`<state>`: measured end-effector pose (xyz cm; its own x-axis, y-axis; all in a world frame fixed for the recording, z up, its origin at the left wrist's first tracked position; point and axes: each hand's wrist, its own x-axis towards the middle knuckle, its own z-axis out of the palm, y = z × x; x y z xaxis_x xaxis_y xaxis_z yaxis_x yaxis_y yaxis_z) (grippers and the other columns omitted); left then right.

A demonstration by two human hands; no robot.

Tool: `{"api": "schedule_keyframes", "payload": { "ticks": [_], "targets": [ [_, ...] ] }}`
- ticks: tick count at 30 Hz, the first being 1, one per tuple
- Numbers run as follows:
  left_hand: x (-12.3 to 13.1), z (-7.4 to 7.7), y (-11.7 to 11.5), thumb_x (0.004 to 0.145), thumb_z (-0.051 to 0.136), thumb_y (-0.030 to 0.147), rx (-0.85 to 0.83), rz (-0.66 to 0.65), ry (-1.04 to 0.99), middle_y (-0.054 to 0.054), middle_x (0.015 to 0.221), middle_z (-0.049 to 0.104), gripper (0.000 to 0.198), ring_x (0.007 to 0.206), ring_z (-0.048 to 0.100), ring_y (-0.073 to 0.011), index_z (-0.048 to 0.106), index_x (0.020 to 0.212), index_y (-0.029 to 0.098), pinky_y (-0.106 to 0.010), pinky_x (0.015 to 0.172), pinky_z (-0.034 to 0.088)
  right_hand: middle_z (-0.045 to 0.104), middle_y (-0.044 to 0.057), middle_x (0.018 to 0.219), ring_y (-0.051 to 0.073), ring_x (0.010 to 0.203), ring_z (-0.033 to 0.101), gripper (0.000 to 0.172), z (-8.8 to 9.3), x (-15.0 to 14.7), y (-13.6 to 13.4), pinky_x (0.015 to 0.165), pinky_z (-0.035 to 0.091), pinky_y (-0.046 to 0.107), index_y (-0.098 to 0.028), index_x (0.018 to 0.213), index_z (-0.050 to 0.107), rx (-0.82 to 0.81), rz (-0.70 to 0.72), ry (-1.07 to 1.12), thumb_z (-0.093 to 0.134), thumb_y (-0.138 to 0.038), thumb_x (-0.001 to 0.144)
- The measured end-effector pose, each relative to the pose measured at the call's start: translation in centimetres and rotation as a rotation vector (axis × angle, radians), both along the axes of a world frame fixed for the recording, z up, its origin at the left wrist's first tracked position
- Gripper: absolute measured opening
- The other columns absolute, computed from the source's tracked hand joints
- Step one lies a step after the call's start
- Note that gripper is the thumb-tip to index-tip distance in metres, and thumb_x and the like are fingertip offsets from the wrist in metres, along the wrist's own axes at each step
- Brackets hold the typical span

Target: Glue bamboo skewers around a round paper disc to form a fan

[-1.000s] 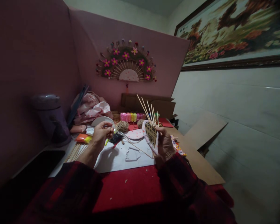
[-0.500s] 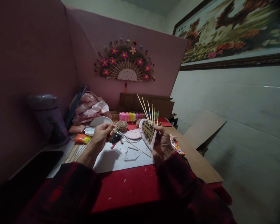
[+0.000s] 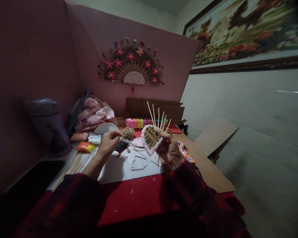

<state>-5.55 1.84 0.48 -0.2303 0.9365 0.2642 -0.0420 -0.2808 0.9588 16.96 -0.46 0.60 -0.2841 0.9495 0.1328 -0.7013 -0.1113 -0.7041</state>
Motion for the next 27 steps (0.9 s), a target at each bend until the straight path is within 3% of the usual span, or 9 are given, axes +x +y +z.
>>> {"api": "schedule_keyframes", "payload": {
  "ticks": [4,9,13,17,19,22,24,27],
  "targets": [
    [-0.4,0.2,0.0,0.059,0.062,0.014,0.022,0.053,-0.083,0.005,0.040,0.043,0.005,0.036,0.034,-0.0067,0.064,0.064,0.014,-0.018,0.037,0.023,0.034,-0.008,0.039,0.002,0.034,0.018,0.028,-0.1,-0.2,-0.3,0.034,0.019,0.017,-0.017,0.049,0.043,0.013,0.052,-0.091,0.062,-0.027,0.066],
    [-0.7,-0.2,0.1,0.046,0.061,0.001,0.054,0.105,-0.068,-0.001,0.059,0.060,0.028,0.049,0.048,-0.0090,0.067,0.072,0.012,-0.018,0.044,0.034,0.030,-0.008,0.039,0.003,0.036,0.017,0.024,-0.2,-0.6,-0.8,0.034,0.017,0.016,-0.017,0.051,0.045,0.065,0.123,-0.177,0.059,-0.027,0.069],
    [-0.3,0.0,-0.5,0.054,0.070,0.012,0.100,-0.027,-0.137,-0.006,0.081,0.066,0.036,0.055,0.052,-0.0098,0.069,0.090,0.012,-0.019,0.043,0.037,0.033,-0.008,0.042,0.002,0.038,0.021,0.024,-0.5,-0.7,-1.1,0.035,0.019,0.015,-0.016,0.052,0.044,0.007,0.131,-0.259,0.060,-0.027,0.066],
    [0.7,0.8,-1.8,0.058,0.076,0.018,0.106,-0.267,-0.251,-0.007,0.097,0.065,0.062,0.055,0.054,-0.0091,0.060,0.118,0.020,-0.018,0.038,0.033,0.040,-0.006,0.048,0.002,0.039,0.029,0.019,-0.7,-1.0,-1.6,0.035,0.021,0.014,-0.014,0.058,0.049,-0.051,0.152,-0.410,0.064,-0.027,0.059],
    [1.2,1.0,-2.2,0.058,0.078,0.017,0.132,-0.354,-0.305,-0.007,0.103,0.065,0.060,0.059,0.056,-0.0099,0.060,0.116,0.022,-0.019,0.041,0.037,0.039,-0.007,0.047,0.001,0.036,0.026,0.018,-0.7,-1.3,-1.8,0.033,0.016,0.014,-0.013,0.060,0.051,-0.004,0.255,-0.465,0.064,-0.026,0.058],
    [1.3,1.0,-2.1,0.064,0.075,0.021,0.124,-0.335,-0.390,-0.002,0.066,0.061,0.025,0.048,0.050,-0.0073,0.066,0.086,0.013,-0.017,0.040,0.035,0.035,-0.008,0.045,0.000,0.033,0.022,0.017,-0.7,-1.4,-2.0,0.032,0.010,0.015,-0.014,0.059,0.050,0.058,0.374,-0.491,0.063,-0.024,0.059],
    [0.8,0.9,-1.7,0.072,0.069,0.021,0.102,-0.276,-0.446,0.004,0.045,0.044,0.013,0.036,0.034,-0.0030,0.061,0.069,0.012,-0.014,0.035,0.024,0.037,-0.007,0.048,0.000,0.034,0.024,0.018,-0.8,-1.3,-2.0,0.032,0.011,0.015,-0.014,0.058,0.049,0.053,0.341,-0.475,0.064,-0.024,0.059],
    [-0.5,1.0,-1.2,0.083,0.052,0.012,0.031,-0.102,-0.610,0.007,0.039,0.036,0.020,0.031,0.027,-0.0033,0.052,0.063,0.015,-0.015,0.033,0.017,0.039,-0.007,0.050,0.001,0.038,0.026,0.016,-0.9,-1.1,-1.8,0.034,0.015,0.014,-0.014,0.062,0.052,0.011,0.236,-0.395,0.064,-0.024,0.060]
  ]
}}
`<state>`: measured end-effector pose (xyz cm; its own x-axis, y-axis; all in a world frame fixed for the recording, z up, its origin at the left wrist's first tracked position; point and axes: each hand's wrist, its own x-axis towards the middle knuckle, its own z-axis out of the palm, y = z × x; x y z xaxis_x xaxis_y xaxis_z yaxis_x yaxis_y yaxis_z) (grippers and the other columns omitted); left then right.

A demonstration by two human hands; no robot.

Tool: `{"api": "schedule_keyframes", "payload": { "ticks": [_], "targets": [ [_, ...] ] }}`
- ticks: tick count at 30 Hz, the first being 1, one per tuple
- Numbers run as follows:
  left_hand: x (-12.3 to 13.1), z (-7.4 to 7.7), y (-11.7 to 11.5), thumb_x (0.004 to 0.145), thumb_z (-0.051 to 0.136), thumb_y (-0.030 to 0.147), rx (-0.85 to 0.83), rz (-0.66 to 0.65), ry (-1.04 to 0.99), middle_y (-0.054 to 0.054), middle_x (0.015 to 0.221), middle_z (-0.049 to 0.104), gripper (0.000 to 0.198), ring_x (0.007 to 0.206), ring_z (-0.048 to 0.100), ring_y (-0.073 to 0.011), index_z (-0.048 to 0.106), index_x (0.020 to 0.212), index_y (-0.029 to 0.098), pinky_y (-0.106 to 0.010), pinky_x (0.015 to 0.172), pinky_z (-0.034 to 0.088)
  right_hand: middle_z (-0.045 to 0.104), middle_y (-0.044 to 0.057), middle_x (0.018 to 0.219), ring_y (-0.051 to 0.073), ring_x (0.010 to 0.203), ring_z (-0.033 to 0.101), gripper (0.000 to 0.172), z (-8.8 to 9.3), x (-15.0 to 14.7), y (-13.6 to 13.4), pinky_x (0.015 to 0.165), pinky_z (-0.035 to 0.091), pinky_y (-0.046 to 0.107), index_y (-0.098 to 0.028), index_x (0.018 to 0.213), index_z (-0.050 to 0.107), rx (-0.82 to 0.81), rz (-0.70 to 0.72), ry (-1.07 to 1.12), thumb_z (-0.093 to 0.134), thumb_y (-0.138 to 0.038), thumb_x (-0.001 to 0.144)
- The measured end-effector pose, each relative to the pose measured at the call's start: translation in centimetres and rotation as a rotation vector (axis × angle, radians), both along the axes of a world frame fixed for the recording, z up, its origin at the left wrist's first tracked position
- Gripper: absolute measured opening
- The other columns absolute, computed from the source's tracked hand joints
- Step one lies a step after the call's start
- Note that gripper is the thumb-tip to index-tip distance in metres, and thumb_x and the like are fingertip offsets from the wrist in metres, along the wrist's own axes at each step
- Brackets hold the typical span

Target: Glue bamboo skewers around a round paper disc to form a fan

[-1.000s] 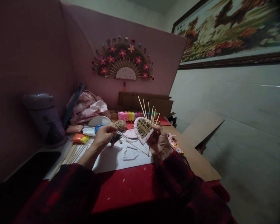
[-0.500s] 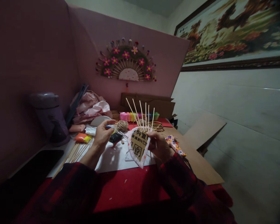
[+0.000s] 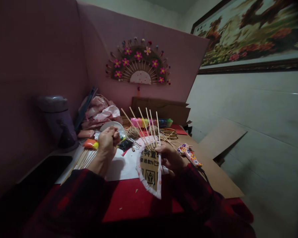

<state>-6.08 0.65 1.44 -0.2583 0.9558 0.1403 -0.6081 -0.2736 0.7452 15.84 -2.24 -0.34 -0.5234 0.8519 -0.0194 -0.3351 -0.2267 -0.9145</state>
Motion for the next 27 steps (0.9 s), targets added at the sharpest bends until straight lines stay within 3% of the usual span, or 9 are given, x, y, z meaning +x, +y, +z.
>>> {"api": "schedule_keyframes", "payload": {
  "ticks": [4,8,10,13,16,19,23,27],
  "targets": [
    [-1.4,0.4,0.1,0.091,0.039,0.013,-0.175,0.130,-0.133,0.008,0.039,0.033,0.028,0.028,0.025,-0.0039,0.044,0.063,0.018,-0.015,0.032,0.018,0.040,-0.007,0.046,0.002,0.037,0.025,0.017,0.0,-0.1,0.9,0.036,0.021,0.017,-0.015,0.062,0.052,0.031,-0.202,0.171,0.062,-0.028,0.067],
    [-1.5,0.3,0.3,0.089,0.045,0.018,-0.271,0.186,-0.120,0.008,0.039,0.033,0.026,0.027,0.025,-0.0040,0.043,0.063,0.018,-0.016,0.030,0.018,0.042,-0.007,0.045,0.002,0.035,0.026,0.024,0.2,-0.4,1.9,0.034,0.015,0.018,-0.016,0.057,0.046,0.192,-0.517,0.249,0.065,-0.026,0.067],
    [-1.3,-0.2,0.6,0.085,0.049,0.017,-0.293,0.176,-0.069,0.009,0.037,0.031,0.024,0.026,0.023,-0.0039,0.044,0.062,0.017,-0.016,0.029,0.016,0.044,-0.006,0.047,0.002,0.036,0.028,0.023,0.2,-0.5,2.2,0.035,0.015,0.018,-0.016,0.059,0.047,0.270,-0.601,0.241,0.067,-0.025,0.068],
    [-0.3,-1.2,1.0,0.069,0.060,0.005,-0.314,0.015,0.118,0.007,0.041,0.041,0.013,0.029,0.031,-0.0035,0.052,0.066,0.014,-0.014,0.030,0.019,0.044,-0.006,0.048,0.002,0.037,0.029,0.024,0.1,-0.6,2.2,0.036,0.016,0.018,-0.015,0.062,0.049,0.360,-0.618,0.229,0.067,-0.027,0.071],
    [1.6,-2.3,0.6,0.048,0.067,-0.005,-0.246,-0.195,0.369,-0.004,0.064,0.064,0.033,0.045,0.055,-0.0109,0.063,0.077,0.011,-0.018,0.038,0.034,0.046,-0.006,0.047,0.002,0.035,0.030,0.026,0.0,-1.0,1.9,0.035,0.016,0.019,-0.015,0.061,0.050,0.380,-0.613,0.193,0.068,-0.031,0.073],
    [3.7,-2.8,-0.7,0.051,0.078,0.009,-0.103,-0.399,0.512,-0.010,0.079,0.069,0.030,0.059,0.057,-0.0133,0.070,0.080,0.010,-0.021,0.046,0.038,0.050,-0.005,0.049,0.002,0.035,0.031,0.027,-0.1,-1.5,1.7,0.035,0.016,0.019,-0.015,0.061,0.052,0.374,-0.621,0.171,0.068,-0.033,0.072],
    [5.5,-2.7,-2.0,0.068,0.073,0.034,-0.075,-0.513,0.350,-0.013,0.086,0.069,0.029,0.065,0.055,-0.0131,0.072,0.084,0.010,-0.024,0.053,0.041,0.042,-0.007,0.046,0.002,0.036,0.027,0.032,-0.3,-2.2,1.4,0.037,0.014,0.021,-0.016,0.058,0.048,0.398,-0.561,0.119,0.066,-0.036,0.074],
    [5.7,-1.9,-2.1,0.074,0.069,0.024,-0.120,-0.518,0.032,-0.009,0.078,0.069,0.013,0.068,0.060,-0.0130,0.070,0.074,0.011,-0.024,0.062,0.047,0.038,-0.008,0.048,0.003,0.040,0.025,0.031,-0.1,-2.5,0.8,0.039,0.015,0.021,-0.017,0.062,0.050,0.406,-0.499,-0.008,0.070,-0.038,0.071]
  ]
}}
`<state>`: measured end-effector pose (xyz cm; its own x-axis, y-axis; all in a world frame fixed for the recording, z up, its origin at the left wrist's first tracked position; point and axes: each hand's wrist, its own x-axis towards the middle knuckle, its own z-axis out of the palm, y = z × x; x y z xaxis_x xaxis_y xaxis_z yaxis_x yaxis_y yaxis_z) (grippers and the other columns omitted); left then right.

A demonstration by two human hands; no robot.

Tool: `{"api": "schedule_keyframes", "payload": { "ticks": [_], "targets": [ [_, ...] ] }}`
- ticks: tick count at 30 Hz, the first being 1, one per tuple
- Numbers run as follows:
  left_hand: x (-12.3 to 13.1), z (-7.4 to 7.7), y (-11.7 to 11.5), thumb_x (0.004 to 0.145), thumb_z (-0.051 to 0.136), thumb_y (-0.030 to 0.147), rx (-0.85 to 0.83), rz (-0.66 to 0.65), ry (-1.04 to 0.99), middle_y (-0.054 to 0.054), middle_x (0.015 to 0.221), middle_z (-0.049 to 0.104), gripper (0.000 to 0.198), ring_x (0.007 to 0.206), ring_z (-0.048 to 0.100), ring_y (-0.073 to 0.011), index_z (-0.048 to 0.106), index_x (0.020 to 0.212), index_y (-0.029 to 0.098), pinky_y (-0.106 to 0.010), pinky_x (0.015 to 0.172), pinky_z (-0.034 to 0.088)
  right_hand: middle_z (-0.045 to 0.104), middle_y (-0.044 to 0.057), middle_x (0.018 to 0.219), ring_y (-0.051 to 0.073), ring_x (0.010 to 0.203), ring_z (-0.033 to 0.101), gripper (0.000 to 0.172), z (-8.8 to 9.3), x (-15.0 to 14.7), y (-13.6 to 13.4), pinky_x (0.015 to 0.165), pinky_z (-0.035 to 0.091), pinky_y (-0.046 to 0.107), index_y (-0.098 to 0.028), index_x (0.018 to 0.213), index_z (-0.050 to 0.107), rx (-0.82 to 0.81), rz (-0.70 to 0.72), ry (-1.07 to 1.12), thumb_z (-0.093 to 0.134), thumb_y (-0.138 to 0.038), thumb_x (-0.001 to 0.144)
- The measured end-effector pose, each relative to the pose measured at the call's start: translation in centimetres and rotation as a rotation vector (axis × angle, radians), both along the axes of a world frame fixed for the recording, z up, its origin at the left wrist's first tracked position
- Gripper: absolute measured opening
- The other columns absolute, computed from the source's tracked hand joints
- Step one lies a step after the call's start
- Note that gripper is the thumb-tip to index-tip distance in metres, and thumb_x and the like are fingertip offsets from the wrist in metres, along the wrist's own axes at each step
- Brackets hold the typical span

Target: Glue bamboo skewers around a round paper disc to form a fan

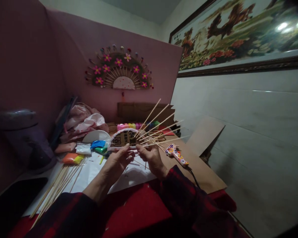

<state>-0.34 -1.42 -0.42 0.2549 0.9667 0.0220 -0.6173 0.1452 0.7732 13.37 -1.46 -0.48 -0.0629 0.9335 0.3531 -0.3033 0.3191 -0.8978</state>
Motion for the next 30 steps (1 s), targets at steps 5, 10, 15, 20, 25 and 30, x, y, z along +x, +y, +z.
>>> {"api": "schedule_keyframes", "payload": {
  "ticks": [5,10,15,20,25,30],
  "targets": [
    [-1.6,2.0,0.5,0.085,0.053,0.011,-0.073,0.230,-0.236,-0.005,0.070,0.069,0.015,0.065,0.064,-0.0127,0.067,0.078,0.012,-0.024,0.064,0.052,0.042,-0.007,0.054,0.003,0.045,0.027,0.030,0.1,0.1,-0.5,0.041,0.018,0.020,-0.016,0.069,0.054,-0.037,0.116,-0.144,0.074,-0.038,0.066],
    [-3.3,3.1,0.7,0.087,0.047,0.011,-0.125,0.344,-0.307,-0.004,0.066,0.069,0.018,0.060,0.064,-0.0127,0.064,0.083,0.013,-0.025,0.059,0.054,0.042,-0.007,0.048,0.002,0.038,0.024,0.037,-0.8,0.4,0.4,0.036,0.012,0.019,-0.014,0.073,0.057,-0.207,0.206,-0.193,0.062,-0.051,0.075],
    [-3.6,2.7,0.8,0.086,0.049,0.014,-0.108,0.309,-0.218,-0.004,0.060,0.066,0.015,0.050,0.062,-0.0134,0.062,0.079,0.013,-0.022,0.044,0.049,0.043,-0.007,0.046,0.001,0.035,0.022,0.035,-0.8,1.1,1.3,0.036,0.009,0.016,-0.014,0.071,0.057,-0.369,0.123,0.043,0.068,-0.047,0.069],
    [-3.1,2.2,0.8,0.078,0.058,0.007,-0.026,0.337,-0.108,-0.002,0.061,0.066,0.008,0.050,0.063,-0.0125,0.061,0.081,0.014,-0.020,0.043,0.050,0.048,-0.005,0.049,0.000,0.035,0.024,0.035,-0.4,1.8,1.8,0.035,0.012,0.014,-0.014,0.072,0.056,-0.407,0.064,0.174,0.067,-0.047,0.069],
    [-3.1,1.5,1.1,0.068,0.065,0.003,0.040,0.287,-0.070,-0.004,0.067,0.068,0.012,0.058,0.065,-0.0135,0.061,0.076,0.012,-0.021,0.052,0.053,0.051,-0.004,0.054,0.002,0.038,0.031,0.025,-0.9,1.4,1.9,0.036,0.013,0.015,-0.014,0.073,0.057,-0.430,0.024,0.080,0.065,-0.036,0.067],
    [-3.1,1.6,0.8,0.062,0.063,0.004,-0.028,0.287,-0.063,-0.004,0.065,0.065,0.008,0.054,0.061,-0.0121,0.059,0.066,0.010,-0.021,0.047,0.051,0.053,-0.001,0.058,0.008,0.052,0.041,0.021,-1.9,1.2,2.0,0.044,0.026,0.018,-0.015,0.060,0.061,-0.209,-0.235,-0.199,0.060,-0.034,0.068]
  ]
}}
